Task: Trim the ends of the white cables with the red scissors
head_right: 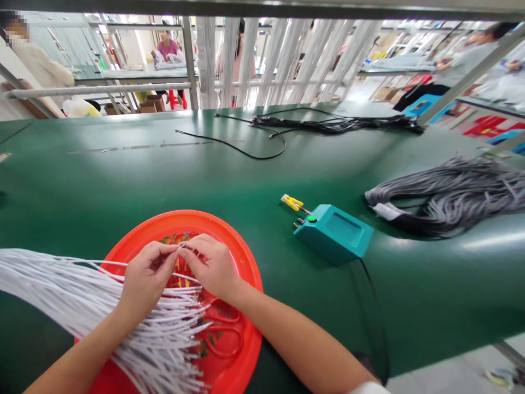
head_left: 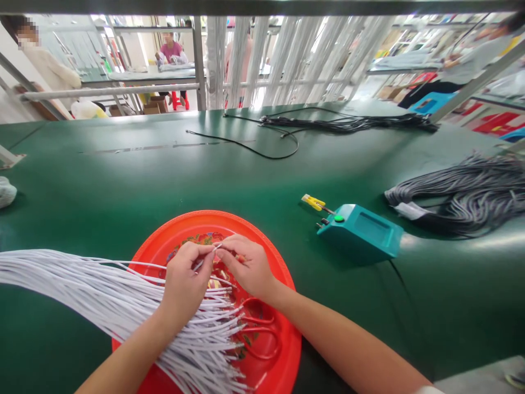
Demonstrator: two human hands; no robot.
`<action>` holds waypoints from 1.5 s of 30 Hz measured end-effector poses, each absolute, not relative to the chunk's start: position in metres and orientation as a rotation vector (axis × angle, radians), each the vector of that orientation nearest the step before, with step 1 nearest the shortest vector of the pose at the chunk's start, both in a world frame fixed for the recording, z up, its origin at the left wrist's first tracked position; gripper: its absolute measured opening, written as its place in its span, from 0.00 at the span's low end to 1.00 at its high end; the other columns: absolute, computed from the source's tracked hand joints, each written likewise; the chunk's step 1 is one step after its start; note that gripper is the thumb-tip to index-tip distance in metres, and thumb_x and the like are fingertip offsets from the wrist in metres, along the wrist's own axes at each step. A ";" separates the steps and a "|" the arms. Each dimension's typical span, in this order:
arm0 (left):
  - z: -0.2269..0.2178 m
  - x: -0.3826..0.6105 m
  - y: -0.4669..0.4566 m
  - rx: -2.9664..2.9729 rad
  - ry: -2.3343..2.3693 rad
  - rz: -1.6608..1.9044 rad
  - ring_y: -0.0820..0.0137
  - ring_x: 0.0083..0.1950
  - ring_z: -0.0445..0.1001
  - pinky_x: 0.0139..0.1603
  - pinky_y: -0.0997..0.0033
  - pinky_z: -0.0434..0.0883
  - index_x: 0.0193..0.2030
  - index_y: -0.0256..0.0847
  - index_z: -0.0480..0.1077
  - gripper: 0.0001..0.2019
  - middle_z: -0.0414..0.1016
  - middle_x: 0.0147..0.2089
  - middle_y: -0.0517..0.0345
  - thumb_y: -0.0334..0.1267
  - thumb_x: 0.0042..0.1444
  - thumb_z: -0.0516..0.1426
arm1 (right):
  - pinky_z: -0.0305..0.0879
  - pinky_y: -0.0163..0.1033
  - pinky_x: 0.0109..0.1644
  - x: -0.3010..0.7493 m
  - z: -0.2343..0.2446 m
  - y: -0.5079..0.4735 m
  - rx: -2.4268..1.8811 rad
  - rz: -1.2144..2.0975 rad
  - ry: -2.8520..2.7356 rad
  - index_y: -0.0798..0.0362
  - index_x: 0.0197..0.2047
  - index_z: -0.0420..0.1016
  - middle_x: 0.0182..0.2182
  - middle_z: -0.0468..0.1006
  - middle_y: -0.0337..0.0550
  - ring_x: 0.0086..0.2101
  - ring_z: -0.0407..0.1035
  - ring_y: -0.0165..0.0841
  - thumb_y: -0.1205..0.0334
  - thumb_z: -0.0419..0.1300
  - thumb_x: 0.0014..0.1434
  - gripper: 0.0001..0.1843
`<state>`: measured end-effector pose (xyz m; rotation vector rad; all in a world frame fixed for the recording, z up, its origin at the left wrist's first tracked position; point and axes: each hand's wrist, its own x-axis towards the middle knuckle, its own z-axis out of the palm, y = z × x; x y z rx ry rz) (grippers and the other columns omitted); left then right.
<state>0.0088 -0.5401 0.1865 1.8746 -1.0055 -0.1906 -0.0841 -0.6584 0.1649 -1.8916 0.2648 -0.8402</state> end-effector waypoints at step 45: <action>0.184 0.012 -0.539 1.876 -0.894 -0.547 0.72 0.34 0.69 0.36 0.72 0.65 0.35 0.39 0.73 0.11 0.72 0.33 0.58 0.44 0.55 0.55 | 0.63 0.35 0.35 -0.087 0.172 -0.658 -1.849 -0.815 0.290 0.54 0.28 0.70 0.26 0.73 0.39 0.29 0.66 0.27 0.63 0.57 0.55 0.06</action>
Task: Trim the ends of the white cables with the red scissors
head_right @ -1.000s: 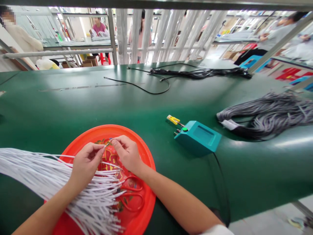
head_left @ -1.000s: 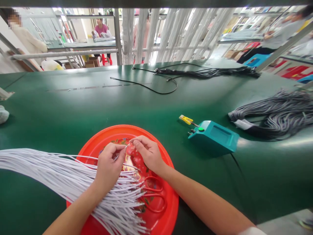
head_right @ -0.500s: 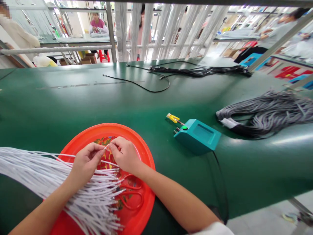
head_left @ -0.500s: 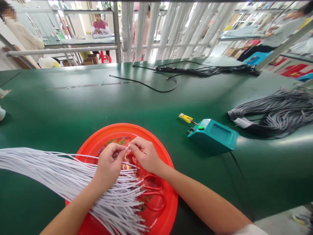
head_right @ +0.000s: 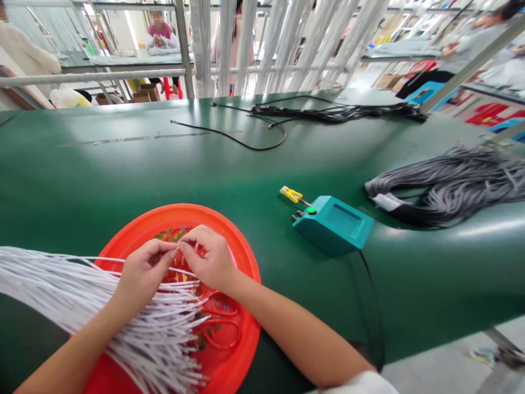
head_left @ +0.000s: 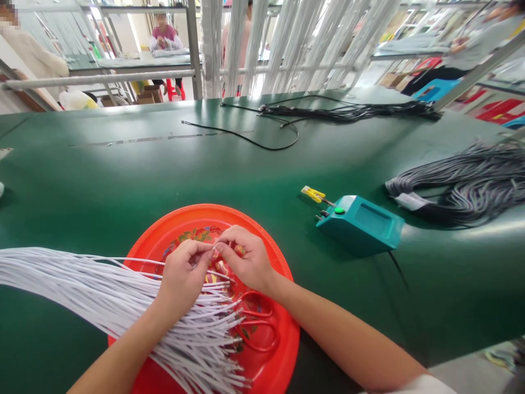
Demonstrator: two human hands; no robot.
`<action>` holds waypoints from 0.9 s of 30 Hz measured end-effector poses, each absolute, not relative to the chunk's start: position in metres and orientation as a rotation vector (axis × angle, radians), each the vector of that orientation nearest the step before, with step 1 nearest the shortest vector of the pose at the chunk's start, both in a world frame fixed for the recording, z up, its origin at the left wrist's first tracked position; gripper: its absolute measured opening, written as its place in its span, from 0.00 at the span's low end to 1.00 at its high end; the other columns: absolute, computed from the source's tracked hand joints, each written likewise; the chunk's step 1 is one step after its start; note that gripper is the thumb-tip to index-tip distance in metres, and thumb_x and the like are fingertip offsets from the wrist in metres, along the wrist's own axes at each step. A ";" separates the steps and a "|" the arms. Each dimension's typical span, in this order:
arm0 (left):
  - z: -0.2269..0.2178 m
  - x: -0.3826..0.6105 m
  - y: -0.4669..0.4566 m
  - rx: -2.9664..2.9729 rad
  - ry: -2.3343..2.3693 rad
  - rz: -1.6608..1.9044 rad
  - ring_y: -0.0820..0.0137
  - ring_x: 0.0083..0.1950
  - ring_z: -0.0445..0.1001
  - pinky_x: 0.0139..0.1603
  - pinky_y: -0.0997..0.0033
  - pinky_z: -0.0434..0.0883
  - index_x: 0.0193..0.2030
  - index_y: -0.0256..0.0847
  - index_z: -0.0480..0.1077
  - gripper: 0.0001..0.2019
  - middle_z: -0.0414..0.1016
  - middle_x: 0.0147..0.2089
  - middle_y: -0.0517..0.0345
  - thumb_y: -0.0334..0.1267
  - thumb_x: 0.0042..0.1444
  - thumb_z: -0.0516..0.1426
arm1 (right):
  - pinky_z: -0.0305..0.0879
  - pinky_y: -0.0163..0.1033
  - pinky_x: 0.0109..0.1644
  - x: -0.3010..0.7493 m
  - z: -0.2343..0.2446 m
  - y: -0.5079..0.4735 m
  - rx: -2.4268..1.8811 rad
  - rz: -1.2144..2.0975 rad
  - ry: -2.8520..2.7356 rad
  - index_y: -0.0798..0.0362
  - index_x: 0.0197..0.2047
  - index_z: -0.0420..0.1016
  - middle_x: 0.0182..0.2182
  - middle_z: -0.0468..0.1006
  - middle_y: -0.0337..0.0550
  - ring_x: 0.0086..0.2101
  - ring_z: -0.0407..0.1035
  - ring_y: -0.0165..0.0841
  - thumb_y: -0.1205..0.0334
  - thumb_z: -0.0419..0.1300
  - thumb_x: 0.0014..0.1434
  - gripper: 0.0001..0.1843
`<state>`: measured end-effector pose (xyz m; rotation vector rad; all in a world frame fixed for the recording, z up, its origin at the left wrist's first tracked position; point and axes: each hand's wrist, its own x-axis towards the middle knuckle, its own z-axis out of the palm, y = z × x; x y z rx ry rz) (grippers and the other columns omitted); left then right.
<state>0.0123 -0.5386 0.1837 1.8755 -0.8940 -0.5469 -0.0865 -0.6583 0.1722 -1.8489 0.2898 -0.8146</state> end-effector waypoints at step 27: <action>0.189 0.012 -0.540 1.903 -0.856 -0.531 0.74 0.30 0.67 0.32 0.75 0.64 0.34 0.39 0.73 0.12 0.73 0.31 0.59 0.45 0.54 0.55 | 0.63 0.35 0.36 -0.084 0.168 -0.658 -1.768 -0.666 0.440 0.54 0.31 0.70 0.28 0.73 0.39 0.30 0.66 0.28 0.60 0.56 0.56 0.07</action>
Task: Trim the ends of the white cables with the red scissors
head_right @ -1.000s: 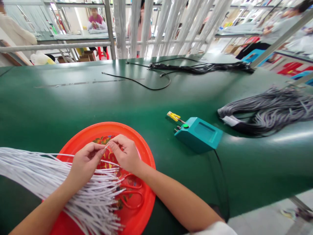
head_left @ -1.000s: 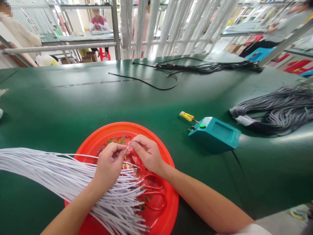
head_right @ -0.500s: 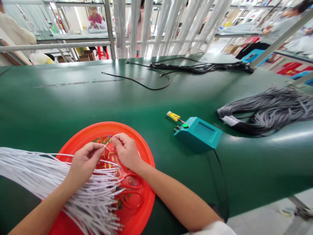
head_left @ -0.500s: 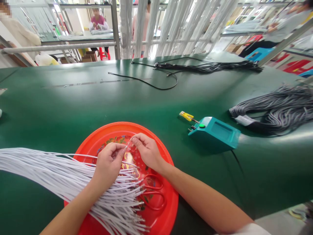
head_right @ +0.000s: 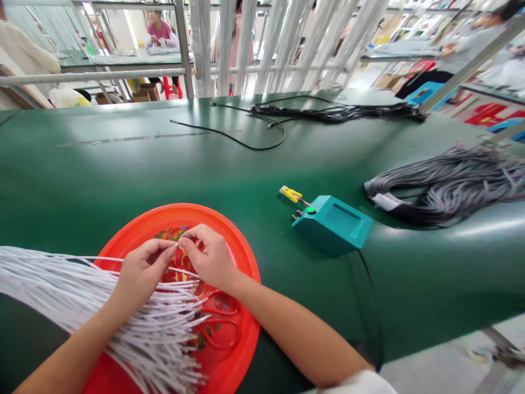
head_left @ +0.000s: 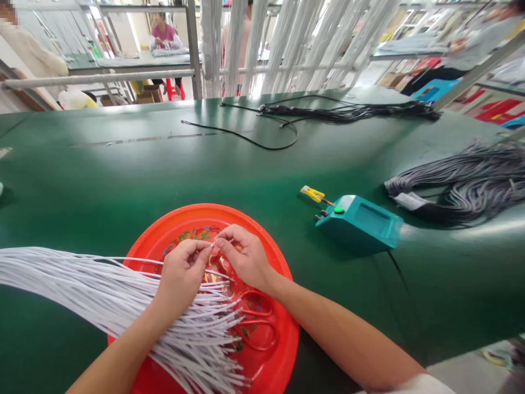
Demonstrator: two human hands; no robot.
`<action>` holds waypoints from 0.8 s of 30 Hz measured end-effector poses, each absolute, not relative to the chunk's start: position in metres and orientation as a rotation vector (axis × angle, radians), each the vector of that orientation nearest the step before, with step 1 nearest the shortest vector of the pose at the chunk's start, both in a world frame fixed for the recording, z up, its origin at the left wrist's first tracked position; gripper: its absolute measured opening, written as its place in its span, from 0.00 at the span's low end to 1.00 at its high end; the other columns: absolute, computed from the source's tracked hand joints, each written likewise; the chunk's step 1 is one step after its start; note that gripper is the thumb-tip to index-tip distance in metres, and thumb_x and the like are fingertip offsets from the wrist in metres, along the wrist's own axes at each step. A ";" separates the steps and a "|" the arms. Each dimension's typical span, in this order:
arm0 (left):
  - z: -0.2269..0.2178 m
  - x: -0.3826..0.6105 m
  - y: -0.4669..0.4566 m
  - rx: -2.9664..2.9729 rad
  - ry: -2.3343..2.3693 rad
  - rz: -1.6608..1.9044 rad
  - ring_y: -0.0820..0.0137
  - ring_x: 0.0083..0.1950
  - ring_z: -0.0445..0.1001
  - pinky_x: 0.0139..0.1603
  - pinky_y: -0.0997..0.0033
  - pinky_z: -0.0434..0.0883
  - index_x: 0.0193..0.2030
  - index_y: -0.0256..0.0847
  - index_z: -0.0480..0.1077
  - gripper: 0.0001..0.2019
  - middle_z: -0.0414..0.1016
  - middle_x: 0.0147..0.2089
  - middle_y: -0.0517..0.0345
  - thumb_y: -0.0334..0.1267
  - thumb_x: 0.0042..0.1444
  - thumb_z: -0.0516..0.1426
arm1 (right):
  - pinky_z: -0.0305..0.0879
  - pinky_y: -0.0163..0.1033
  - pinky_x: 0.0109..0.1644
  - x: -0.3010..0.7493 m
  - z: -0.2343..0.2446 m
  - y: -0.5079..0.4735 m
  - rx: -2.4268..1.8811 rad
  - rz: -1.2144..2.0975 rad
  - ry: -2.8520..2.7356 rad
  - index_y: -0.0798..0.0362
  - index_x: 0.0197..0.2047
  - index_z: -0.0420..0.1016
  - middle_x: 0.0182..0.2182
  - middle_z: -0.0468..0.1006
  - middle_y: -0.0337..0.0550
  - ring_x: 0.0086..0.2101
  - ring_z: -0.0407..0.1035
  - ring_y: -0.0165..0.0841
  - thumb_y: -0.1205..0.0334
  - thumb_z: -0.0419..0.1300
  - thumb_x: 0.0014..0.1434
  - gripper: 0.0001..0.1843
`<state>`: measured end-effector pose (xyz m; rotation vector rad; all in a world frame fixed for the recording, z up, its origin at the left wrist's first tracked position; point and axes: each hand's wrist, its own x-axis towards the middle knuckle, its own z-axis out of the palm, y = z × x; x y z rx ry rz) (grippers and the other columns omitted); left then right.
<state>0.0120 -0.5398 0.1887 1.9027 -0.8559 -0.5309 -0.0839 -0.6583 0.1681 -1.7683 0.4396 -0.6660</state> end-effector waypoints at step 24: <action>0.198 0.039 -0.540 1.985 -0.514 -0.642 0.67 0.31 0.68 0.33 0.74 0.70 0.37 0.37 0.72 0.34 0.69 0.25 0.58 0.64 0.28 0.61 | 0.62 0.35 0.37 -0.102 0.222 -0.678 -2.515 -0.271 0.204 0.53 0.45 0.72 0.40 0.77 0.45 0.38 0.70 0.32 0.56 0.53 0.58 0.15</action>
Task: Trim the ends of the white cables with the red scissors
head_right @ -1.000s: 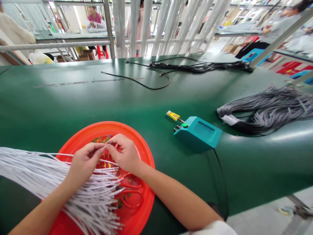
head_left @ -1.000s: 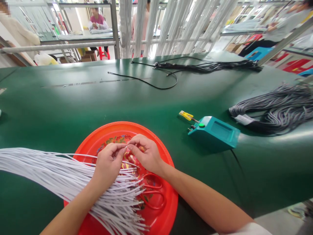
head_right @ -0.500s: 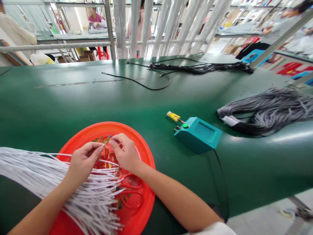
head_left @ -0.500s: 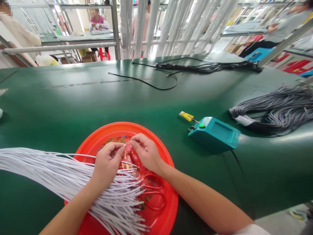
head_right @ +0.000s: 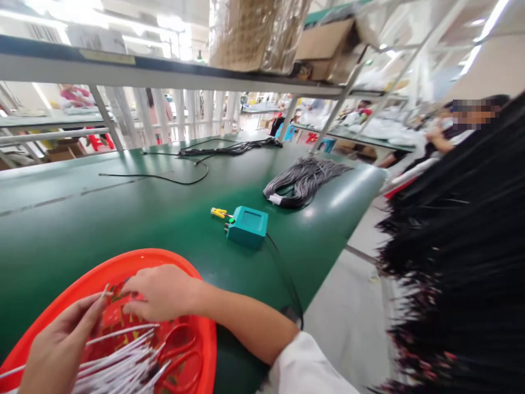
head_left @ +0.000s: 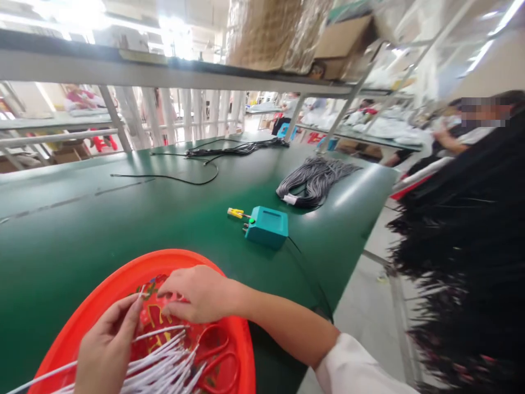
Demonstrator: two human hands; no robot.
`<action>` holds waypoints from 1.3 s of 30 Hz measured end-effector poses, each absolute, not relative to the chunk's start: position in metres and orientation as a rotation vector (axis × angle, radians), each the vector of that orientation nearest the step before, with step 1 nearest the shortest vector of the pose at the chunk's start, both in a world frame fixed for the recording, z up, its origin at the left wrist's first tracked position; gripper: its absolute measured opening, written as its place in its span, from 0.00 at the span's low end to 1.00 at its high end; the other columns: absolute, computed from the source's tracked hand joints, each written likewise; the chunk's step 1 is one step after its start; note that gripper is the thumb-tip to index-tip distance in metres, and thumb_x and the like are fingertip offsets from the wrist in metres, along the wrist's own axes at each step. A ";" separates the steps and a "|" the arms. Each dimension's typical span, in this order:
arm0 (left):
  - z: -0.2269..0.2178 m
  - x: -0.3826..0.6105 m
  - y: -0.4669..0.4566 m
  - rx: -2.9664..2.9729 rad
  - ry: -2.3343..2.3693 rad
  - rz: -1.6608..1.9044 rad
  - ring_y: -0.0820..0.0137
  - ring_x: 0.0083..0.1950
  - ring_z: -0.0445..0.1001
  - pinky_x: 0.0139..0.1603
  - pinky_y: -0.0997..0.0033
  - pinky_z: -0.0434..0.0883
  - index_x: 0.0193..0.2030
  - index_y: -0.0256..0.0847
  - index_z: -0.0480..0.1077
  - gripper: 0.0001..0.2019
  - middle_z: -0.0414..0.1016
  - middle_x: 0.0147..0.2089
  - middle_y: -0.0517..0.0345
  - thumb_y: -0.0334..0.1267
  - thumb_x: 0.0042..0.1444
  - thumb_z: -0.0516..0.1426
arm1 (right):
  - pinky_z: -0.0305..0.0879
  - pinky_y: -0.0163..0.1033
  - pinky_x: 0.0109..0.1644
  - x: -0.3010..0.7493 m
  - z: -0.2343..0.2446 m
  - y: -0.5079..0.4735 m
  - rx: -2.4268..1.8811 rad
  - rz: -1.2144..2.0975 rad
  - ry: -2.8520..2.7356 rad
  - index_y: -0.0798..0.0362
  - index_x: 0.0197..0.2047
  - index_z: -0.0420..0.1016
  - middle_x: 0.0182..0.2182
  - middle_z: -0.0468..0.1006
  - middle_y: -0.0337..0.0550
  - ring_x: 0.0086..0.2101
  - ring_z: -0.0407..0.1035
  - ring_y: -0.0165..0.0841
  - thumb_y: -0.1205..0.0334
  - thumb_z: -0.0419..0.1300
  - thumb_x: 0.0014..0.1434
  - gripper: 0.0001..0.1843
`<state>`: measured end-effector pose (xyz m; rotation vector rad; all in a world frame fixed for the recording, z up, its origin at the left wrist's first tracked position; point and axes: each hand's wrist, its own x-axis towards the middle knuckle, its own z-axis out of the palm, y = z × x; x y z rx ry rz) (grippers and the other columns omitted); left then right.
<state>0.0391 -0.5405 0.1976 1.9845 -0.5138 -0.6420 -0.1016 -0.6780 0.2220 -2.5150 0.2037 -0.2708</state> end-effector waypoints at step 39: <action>0.185 0.044 -0.539 1.979 -0.593 -0.657 0.67 0.28 0.67 0.24 0.75 0.65 0.37 0.39 0.73 0.36 0.68 0.23 0.58 0.68 0.29 0.58 | 0.49 0.35 0.18 -0.161 0.231 -0.659 -2.978 0.749 0.000 0.51 0.38 0.72 0.27 0.77 0.41 0.25 0.67 0.31 0.61 0.58 0.45 0.14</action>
